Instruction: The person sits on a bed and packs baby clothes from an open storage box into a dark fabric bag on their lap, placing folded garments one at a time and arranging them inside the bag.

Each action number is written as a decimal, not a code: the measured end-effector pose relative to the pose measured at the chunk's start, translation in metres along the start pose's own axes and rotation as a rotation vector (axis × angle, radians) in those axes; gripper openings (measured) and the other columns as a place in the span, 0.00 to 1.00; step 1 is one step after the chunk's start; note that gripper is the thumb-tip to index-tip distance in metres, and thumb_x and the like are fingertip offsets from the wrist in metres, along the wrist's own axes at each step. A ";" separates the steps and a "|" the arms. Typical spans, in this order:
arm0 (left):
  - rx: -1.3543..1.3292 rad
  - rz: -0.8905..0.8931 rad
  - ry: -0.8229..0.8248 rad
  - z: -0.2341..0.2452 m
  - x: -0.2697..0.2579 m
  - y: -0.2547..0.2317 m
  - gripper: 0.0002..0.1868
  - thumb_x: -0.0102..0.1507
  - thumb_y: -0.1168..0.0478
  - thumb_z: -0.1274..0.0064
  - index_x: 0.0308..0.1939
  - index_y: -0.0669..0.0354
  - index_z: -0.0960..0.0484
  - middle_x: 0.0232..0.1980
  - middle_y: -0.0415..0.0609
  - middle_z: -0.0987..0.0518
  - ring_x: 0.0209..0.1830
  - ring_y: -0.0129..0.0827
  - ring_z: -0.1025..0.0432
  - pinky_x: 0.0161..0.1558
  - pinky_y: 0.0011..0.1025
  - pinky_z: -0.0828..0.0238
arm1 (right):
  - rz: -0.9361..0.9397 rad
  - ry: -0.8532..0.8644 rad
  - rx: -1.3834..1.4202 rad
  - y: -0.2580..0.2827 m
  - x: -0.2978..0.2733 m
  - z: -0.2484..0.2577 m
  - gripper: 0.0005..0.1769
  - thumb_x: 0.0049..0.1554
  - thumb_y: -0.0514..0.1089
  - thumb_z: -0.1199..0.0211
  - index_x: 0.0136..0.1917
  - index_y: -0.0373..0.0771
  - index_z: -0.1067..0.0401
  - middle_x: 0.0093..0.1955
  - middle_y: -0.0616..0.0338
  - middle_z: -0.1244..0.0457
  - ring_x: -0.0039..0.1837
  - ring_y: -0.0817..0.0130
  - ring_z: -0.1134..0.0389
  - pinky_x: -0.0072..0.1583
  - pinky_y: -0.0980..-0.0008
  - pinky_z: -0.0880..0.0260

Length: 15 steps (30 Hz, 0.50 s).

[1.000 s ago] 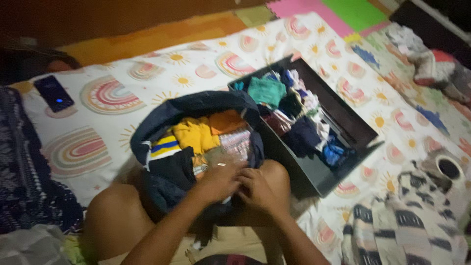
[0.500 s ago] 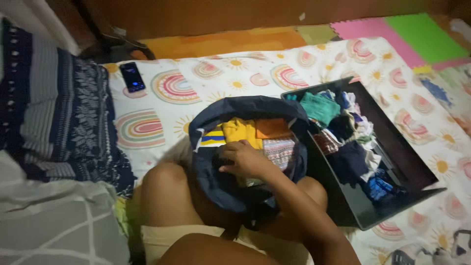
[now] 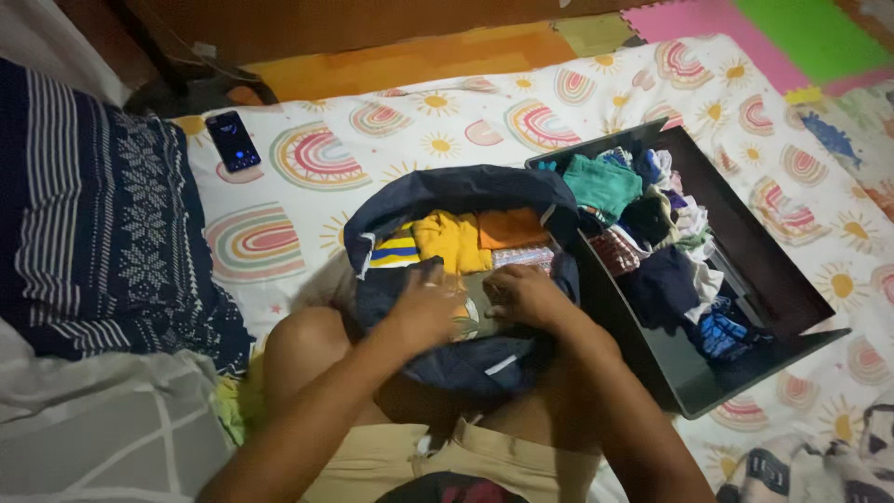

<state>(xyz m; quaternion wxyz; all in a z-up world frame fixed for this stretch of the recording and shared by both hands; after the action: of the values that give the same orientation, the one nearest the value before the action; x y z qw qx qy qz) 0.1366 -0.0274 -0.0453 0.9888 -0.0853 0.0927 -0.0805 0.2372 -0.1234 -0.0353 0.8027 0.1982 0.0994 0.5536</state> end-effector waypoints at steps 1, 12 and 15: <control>-0.058 0.061 -0.015 -0.004 0.002 0.022 0.36 0.57 0.47 0.40 0.69 0.46 0.30 0.76 0.53 0.38 0.79 0.52 0.51 0.70 0.65 0.55 | -0.001 -0.048 0.001 0.000 -0.003 0.001 0.29 0.45 0.55 0.26 0.58 0.44 0.25 0.57 0.53 0.33 0.60 0.49 0.32 0.61 0.52 0.34; -0.197 -0.033 -0.171 -0.033 -0.001 0.056 0.35 0.61 0.43 0.44 0.70 0.45 0.32 0.77 0.45 0.38 0.81 0.47 0.52 0.73 0.61 0.58 | 0.022 -0.178 0.050 -0.004 -0.011 0.004 0.27 0.48 0.60 0.27 0.54 0.42 0.24 0.56 0.54 0.31 0.60 0.51 0.32 0.61 0.53 0.34; -0.211 -0.042 -0.179 -0.030 -0.004 0.058 0.34 0.62 0.42 0.44 0.69 0.46 0.31 0.76 0.46 0.37 0.81 0.47 0.52 0.73 0.59 0.58 | 0.031 -0.167 0.070 -0.003 -0.010 0.001 0.26 0.49 0.60 0.28 0.53 0.42 0.23 0.57 0.55 0.31 0.60 0.52 0.31 0.62 0.54 0.33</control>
<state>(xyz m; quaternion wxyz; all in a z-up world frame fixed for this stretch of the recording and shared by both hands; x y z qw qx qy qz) 0.1354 0.0254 -0.0847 0.9767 -0.1977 0.0104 -0.0832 0.2365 -0.1340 -0.0365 0.7921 0.2729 0.0483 0.5439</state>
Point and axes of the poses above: each hand's wrist, its own x-axis towards the middle knuckle, its own z-axis out of the back of the hand, y = z × x, the point moved 10 cm from there along x, towards the middle knuckle
